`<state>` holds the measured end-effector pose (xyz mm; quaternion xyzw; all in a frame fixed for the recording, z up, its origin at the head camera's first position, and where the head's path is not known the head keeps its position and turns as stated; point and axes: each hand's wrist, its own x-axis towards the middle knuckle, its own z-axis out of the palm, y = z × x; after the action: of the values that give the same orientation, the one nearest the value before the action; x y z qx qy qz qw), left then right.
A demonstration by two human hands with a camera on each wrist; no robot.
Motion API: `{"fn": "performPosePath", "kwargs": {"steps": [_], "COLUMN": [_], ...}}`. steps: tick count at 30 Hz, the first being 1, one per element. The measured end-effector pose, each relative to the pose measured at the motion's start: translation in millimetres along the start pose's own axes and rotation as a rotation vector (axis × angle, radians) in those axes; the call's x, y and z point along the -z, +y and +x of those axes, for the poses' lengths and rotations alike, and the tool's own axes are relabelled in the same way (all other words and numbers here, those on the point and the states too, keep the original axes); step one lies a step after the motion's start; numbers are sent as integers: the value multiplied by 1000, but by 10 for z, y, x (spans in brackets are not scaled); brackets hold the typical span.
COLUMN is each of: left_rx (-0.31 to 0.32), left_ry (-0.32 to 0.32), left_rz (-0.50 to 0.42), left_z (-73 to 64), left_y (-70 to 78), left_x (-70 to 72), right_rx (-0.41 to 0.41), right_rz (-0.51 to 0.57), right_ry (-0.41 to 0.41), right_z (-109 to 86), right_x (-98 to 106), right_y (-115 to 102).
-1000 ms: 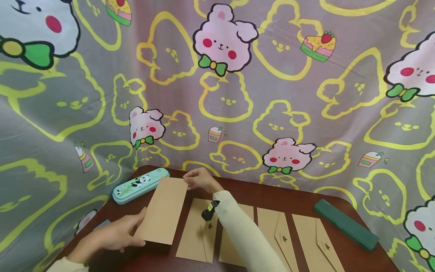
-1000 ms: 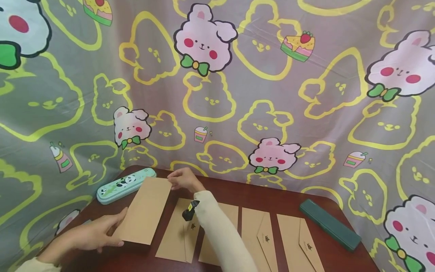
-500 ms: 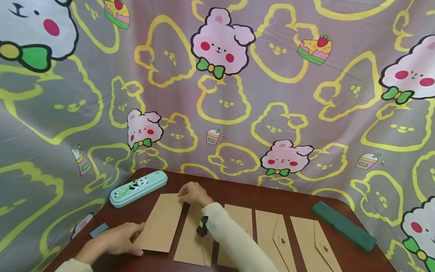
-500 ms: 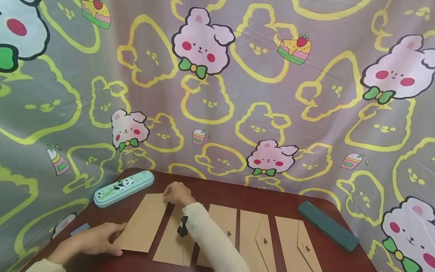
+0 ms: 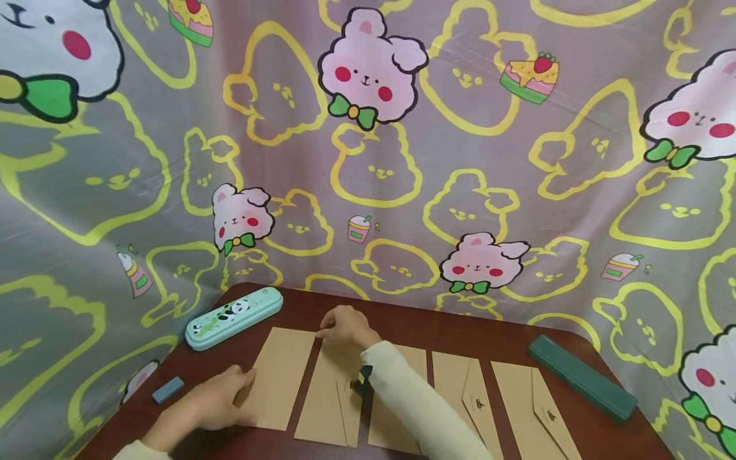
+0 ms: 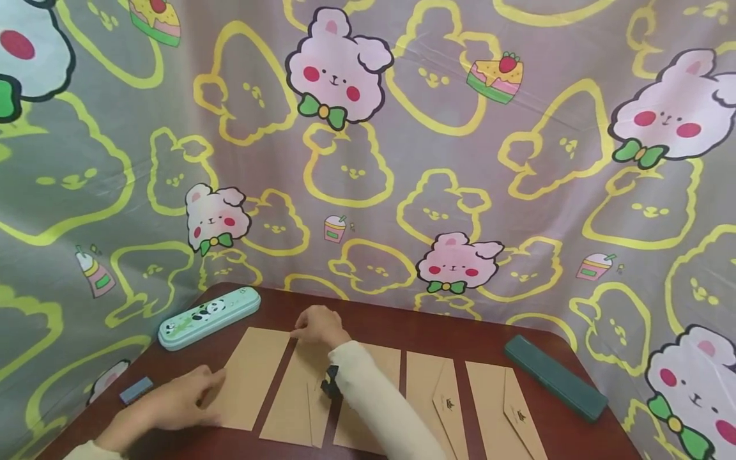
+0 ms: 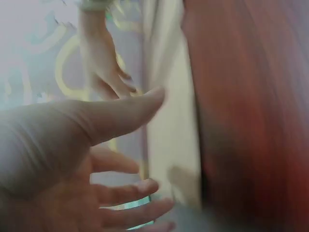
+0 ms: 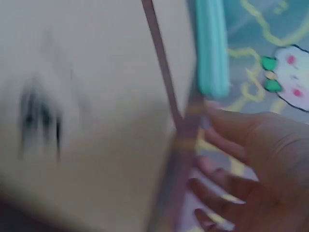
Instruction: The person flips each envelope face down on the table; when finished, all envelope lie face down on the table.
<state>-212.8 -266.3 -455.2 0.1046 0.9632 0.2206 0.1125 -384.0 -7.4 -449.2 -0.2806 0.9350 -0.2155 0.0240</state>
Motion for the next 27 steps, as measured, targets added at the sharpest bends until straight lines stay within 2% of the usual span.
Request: {"fn": "performPosePath", "kwargs": {"steps": [2, 4, 6, 9, 11, 14, 17, 22, 25, 27], "left_rx": [-3, -42, -89, -145, -154, -126, -136, -152, -173, -190], "left_ry": [71, 99, 78, -2, -49, -88, -72, -42, -34, -27], "left_rz": [1, 13, 53, 125, 190, 276, 323, 338, 346, 347], "left_z": [-59, -60, -26, 71, 133, 197, 214, 230, 238, 241], "left_y": [355, 633, 839, 1025, 1091, 1140, 1161, 1189, 1198, 1199], "left_x": [-2, -41, -97, -207, -285, -397, -473, -506, -500, -500], "right_rx": [-41, -88, -137, -172, -178, -170, -158, -157, -143, -102], "right_rz": [-7, -21, -32, -47, -68, -105, -127, -70, 7, 69], "right_ry": [-30, -59, -89, -98, -95, -84, -75, -68, -90, -102], "right_z": [-98, -208, -320, -459, -525, -559, -538, -486, -470, -462], "right_x": [151, 285, 373, 398, 366, 290, 243, 261, 316, 371], "right_y": [157, 309, 437, 579, 621, 636, 640, 661, 683, 717]}}
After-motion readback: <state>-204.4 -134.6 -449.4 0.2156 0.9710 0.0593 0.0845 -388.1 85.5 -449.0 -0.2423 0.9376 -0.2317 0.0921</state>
